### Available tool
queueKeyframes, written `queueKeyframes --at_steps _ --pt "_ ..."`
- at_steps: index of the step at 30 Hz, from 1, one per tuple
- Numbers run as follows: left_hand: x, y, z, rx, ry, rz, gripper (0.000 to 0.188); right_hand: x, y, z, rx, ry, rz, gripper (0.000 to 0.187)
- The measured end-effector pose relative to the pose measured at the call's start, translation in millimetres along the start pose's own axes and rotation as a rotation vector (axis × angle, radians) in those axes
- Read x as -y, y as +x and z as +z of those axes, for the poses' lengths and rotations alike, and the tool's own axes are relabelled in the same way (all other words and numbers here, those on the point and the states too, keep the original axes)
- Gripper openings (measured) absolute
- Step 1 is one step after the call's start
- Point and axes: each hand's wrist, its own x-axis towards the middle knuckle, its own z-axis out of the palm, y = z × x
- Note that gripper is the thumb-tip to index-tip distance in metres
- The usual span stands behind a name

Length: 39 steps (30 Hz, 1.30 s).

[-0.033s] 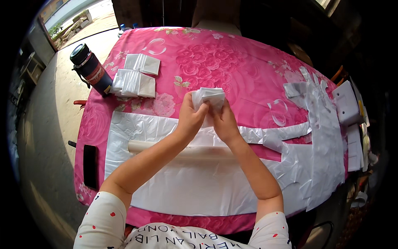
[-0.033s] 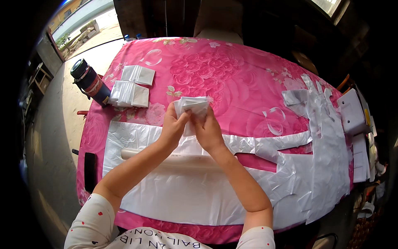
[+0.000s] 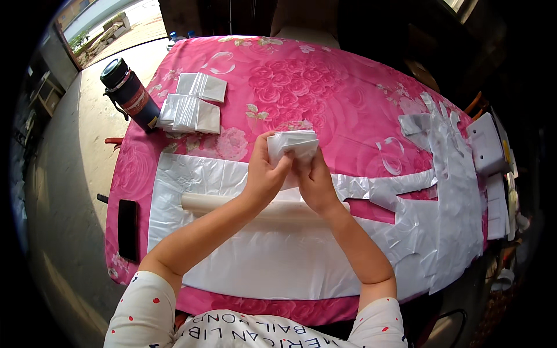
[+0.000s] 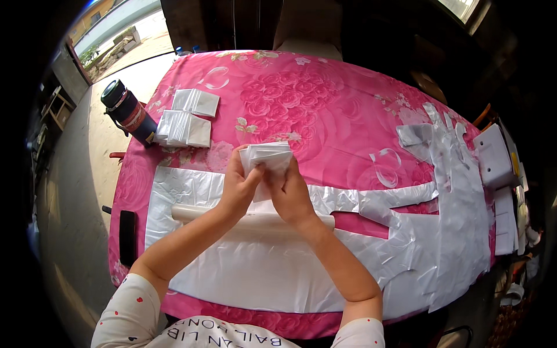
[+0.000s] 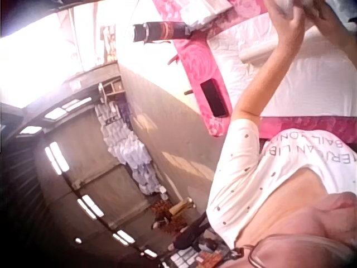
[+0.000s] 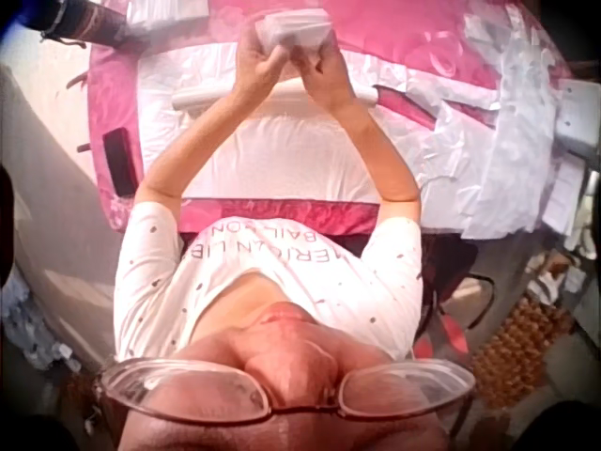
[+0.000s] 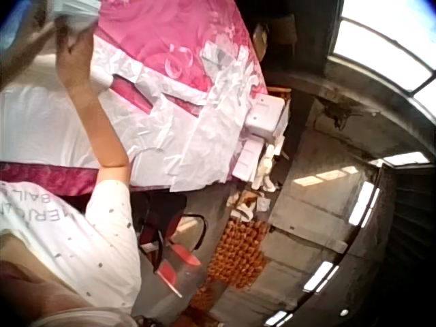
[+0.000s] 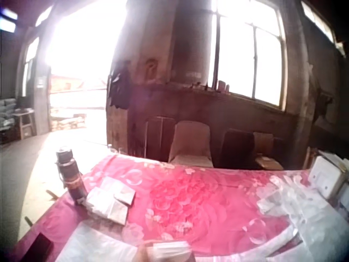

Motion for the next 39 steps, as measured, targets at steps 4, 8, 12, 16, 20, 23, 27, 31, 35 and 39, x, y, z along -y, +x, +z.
queueKeyframes --at_steps 4,8,12,16,20,23,27,31,35,39 --pt "-13 -102 -44 0.278 0.258 0.415 0.086 16 -104 32 0.124 -0.097 -0.238 0.077" --pt "4 -156 -67 0.269 0.457 0.287 0.093 -21 -154 61 0.137 -0.002 -0.112 0.084" --pt "11 -177 -78 0.278 0.641 0.268 0.097 -31 -165 64 0.152 -0.160 -0.127 0.087" --pt "15 -176 -79 0.323 0.652 0.281 0.075 -40 -166 61 0.207 -0.362 -0.136 0.091" --pt "10 -176 -82 0.352 0.756 0.292 0.056 -21 -164 53 0.186 -0.371 -0.034 0.095" --pt "4 -178 -77 0.313 0.759 0.229 0.044 20 -158 47 0.109 -0.736 -0.271 0.100" --pt "4 -178 -73 0.336 0.850 0.249 0.045 36 -154 53 0.297 -1.020 -0.335 0.085" --pt "-1 -177 -77 0.376 0.894 0.267 0.055 22 -142 48 0.330 -0.782 -0.279 0.059" --pt "-33 -176 -83 0.306 0.582 0.162 0.067 9 -146 35 0.229 -0.055 0.035 0.047" --pt "-31 -186 -85 0.329 0.600 0.087 0.097 -25 -153 42 0.189 0.242 0.184 0.051"
